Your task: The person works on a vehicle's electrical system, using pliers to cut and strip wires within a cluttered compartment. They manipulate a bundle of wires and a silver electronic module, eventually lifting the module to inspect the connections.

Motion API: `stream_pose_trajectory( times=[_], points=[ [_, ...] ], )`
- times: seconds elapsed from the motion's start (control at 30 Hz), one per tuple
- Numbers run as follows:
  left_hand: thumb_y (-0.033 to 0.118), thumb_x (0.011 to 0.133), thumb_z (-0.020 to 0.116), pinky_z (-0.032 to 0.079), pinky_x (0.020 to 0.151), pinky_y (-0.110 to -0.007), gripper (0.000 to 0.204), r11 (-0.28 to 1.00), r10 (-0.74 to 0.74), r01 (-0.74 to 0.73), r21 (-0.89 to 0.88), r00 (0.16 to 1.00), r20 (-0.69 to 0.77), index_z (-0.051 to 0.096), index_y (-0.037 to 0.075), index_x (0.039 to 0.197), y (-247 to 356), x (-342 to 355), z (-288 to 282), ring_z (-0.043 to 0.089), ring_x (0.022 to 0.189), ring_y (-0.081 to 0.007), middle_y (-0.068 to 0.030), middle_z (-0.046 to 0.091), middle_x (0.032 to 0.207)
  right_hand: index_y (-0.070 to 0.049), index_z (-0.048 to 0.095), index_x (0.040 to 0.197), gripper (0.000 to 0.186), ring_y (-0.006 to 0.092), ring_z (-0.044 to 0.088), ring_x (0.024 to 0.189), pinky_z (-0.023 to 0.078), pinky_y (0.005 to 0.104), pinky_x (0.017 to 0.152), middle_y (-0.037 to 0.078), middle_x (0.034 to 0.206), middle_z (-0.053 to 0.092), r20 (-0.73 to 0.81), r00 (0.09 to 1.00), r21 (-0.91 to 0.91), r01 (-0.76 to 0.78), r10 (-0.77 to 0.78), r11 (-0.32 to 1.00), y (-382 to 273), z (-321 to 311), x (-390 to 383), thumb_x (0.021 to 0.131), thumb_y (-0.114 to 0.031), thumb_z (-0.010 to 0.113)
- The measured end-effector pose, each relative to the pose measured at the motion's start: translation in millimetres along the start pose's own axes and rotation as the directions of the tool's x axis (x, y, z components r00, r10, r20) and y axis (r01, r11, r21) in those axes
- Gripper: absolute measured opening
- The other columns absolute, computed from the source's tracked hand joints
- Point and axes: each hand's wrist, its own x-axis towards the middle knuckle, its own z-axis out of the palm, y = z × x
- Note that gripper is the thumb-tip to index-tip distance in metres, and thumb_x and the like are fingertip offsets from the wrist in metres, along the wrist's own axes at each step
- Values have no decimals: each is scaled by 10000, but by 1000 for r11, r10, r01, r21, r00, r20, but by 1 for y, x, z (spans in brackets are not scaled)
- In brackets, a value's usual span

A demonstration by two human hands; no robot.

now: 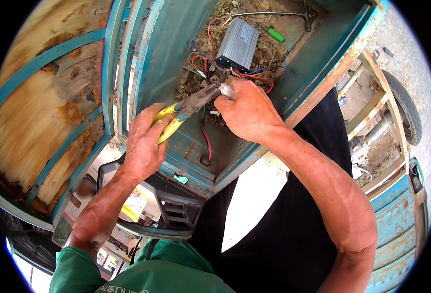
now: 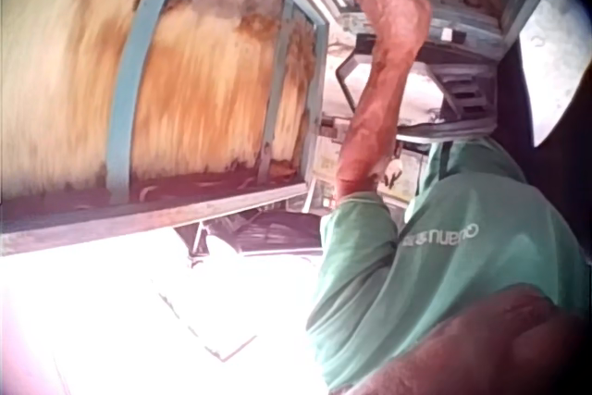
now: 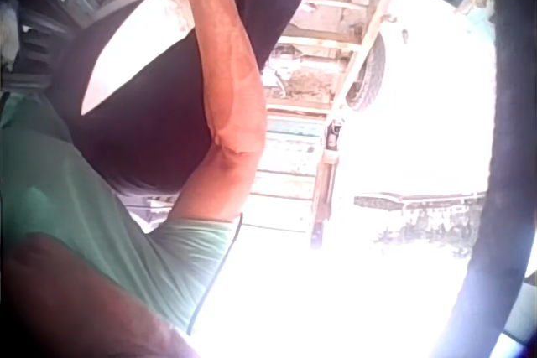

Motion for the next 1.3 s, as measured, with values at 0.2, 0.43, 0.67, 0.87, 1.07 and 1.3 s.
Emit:
stream_pose_trajectory(
  times=[0.2, 0.43, 0.67, 0.87, 1.07, 1.3],
  points=[
    [-67, 736, 700, 424, 1009, -471, 463, 998, 16, -18, 59, 999, 32, 682, 19, 1190, 2, 2, -4, 536, 1186, -383, -181, 533, 1319, 88, 623, 1003, 331, 442, 682, 932, 523, 493, 862, 298, 885, 683, -34, 999, -119, 8, -13, 993, 1, 3, -1, 890, -219, 572],
    [27, 790, 750, 508, 864, -484, 250, 997, -36, 25, 75, 989, 142, 693, 19, 1034, 5, 6, -7, 614, 1015, -385, -159, 554, 1214, 79, 613, 1022, 291, 485, 671, 913, 525, 546, 864, 325, 875, 676, -49, 997, -414, 40, -66, 910, 3, 15, -4, 907, -181, 553],
    [123, 813, 792, 564, 707, -474, 203, 995, -104, 102, 20, 975, 194, 678, 16, 943, -23, -5, 15, 667, 792, -379, -138, 583, 1001, 90, 609, 994, 293, 480, 660, 956, 509, 531, 879, 325, 899, 673, 132, 990, -385, 90, -42, 919, 4, 11, 1, 919, -185, 544],
    [154, 885, 757, 551, 704, -452, 210, 914, -366, 396, -86, 898, 245, 696, -18, 991, -40, 1, 16, 663, 769, -347, -162, 609, 903, 81, 617, 960, 300, 445, 660, 981, 497, 509, 873, 284, 922, 680, 324, 945, -161, 98, -41, 982, -6, 2, -7, 930, -207, 540],
    [226, 930, 712, 521, 807, -435, 309, 919, -267, 332, -215, 921, 283, 675, -26, 1105, 2, -15, -5, 640, 915, -339, -170, 606, 1004, 45, 605, 978, 274, 428, 645, 833, 496, 485, 796, 238, 824, 664, 91, 987, -105, 138, -129, 985, 0, 6, -9, 939, -214, 526],
    [176, 924, 697, 468, 997, -427, 366, 888, -247, 344, -306, 917, 314, 633, -51, 1203, -3, -28, -10, 578, 1150, -353, -182, 564, 1238, 40, 591, 956, 280, 344, 681, 795, 506, 458, 764, 203, 810, 679, 193, 974, 34, 116, -121, 993, 0, 3, -7, 977, -234, 534]
  ],
)
